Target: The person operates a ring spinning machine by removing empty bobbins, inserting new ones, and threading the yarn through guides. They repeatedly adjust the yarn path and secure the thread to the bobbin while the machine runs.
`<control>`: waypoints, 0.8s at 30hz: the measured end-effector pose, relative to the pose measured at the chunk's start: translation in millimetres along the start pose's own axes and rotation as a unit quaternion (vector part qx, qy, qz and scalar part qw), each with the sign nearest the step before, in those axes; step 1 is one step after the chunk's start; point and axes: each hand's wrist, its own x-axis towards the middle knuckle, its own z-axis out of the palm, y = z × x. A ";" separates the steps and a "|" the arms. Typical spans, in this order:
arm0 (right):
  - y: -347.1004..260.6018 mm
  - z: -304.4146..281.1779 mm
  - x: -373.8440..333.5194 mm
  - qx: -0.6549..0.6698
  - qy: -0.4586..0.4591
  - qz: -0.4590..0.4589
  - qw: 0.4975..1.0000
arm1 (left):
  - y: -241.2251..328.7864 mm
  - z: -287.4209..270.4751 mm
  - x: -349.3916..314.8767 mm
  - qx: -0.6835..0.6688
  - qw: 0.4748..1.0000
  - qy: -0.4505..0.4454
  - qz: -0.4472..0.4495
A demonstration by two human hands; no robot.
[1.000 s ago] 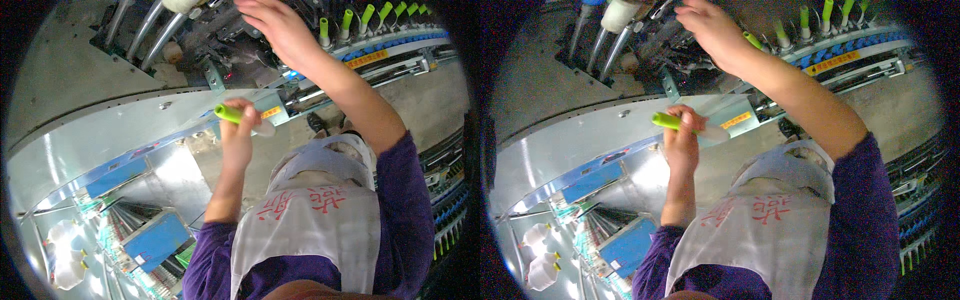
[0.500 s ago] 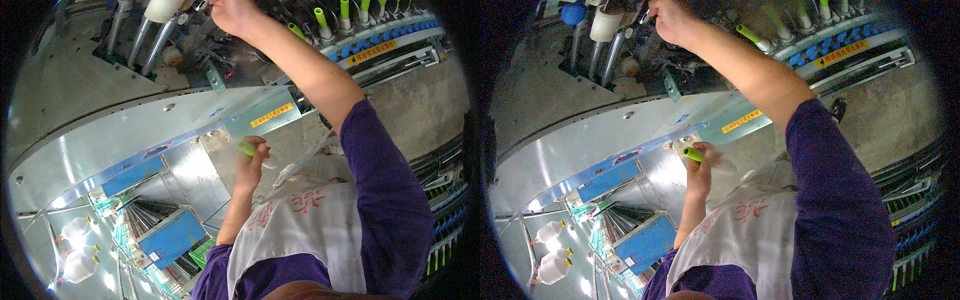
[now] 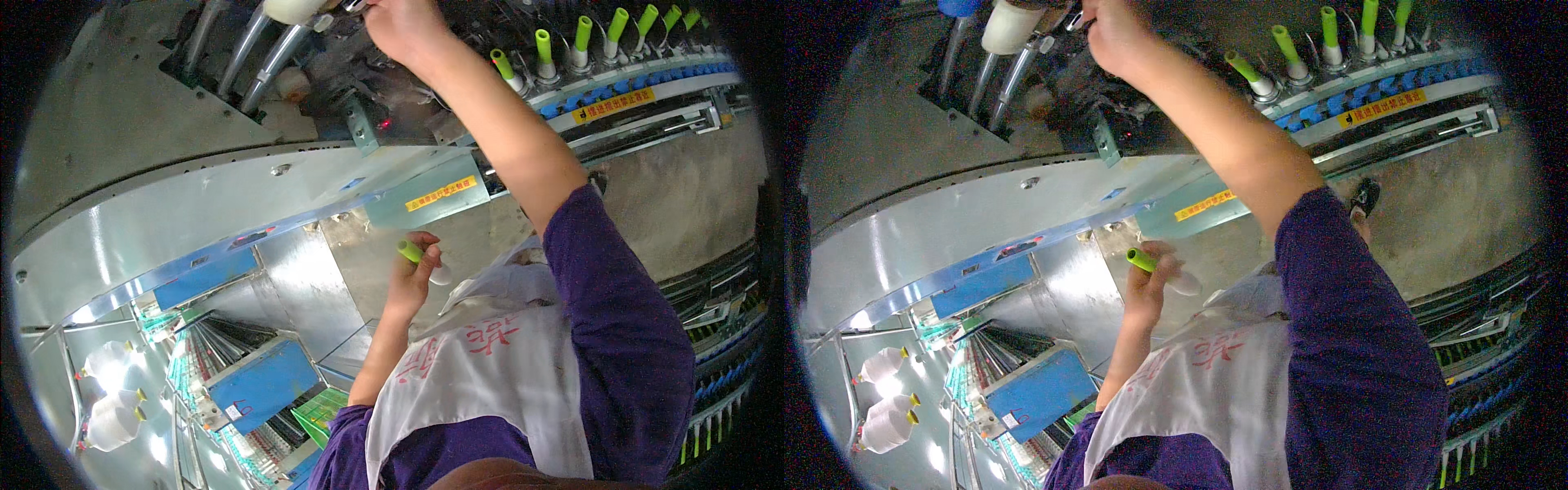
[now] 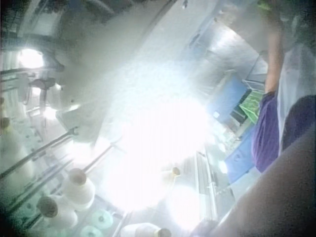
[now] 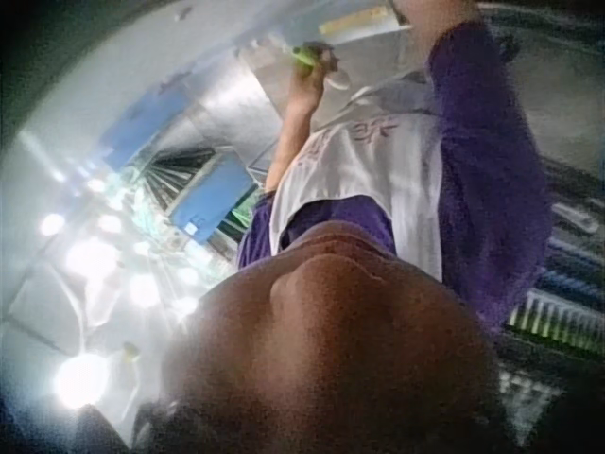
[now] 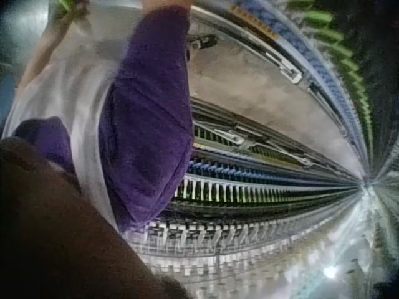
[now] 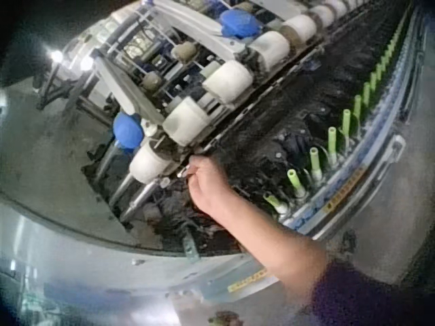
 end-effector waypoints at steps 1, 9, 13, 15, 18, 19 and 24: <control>-2.1 -0.7 0.6 -0.016 -0.046 -0.019 0.999 | -0.7 -1.2 0.9 -0.002 1.000 0.003 0.012; -1.0 -9.5 3.5 -0.013 -0.020 0.017 1.000 | -7.8 -5.5 7.2 0.024 0.999 -0.010 -0.018; -1.1 -5.6 -0.2 -0.087 -0.032 -0.023 0.995 | -10.3 -8.0 9.7 0.016 1.000 -0.001 -0.002; -5.0 -4.0 -2.8 -0.204 -0.023 -0.018 0.979 | -10.9 -9.3 10.6 0.026 0.999 -0.017 -0.008; -6.5 1.0 -6.0 -0.127 0.000 -0.032 0.991 | -10.4 -10.1 10.4 0.024 0.999 -0.021 -0.012; -7.3 1.7 -7.5 -0.061 0.008 -0.038 0.997 | -10.3 -10.6 10.3 0.016 1.000 -0.019 -0.010; -8.1 5.0 -10.2 -0.234 -0.038 -0.069 0.969 | -12.9 -12.3 11.6 0.033 0.999 -0.022 -0.015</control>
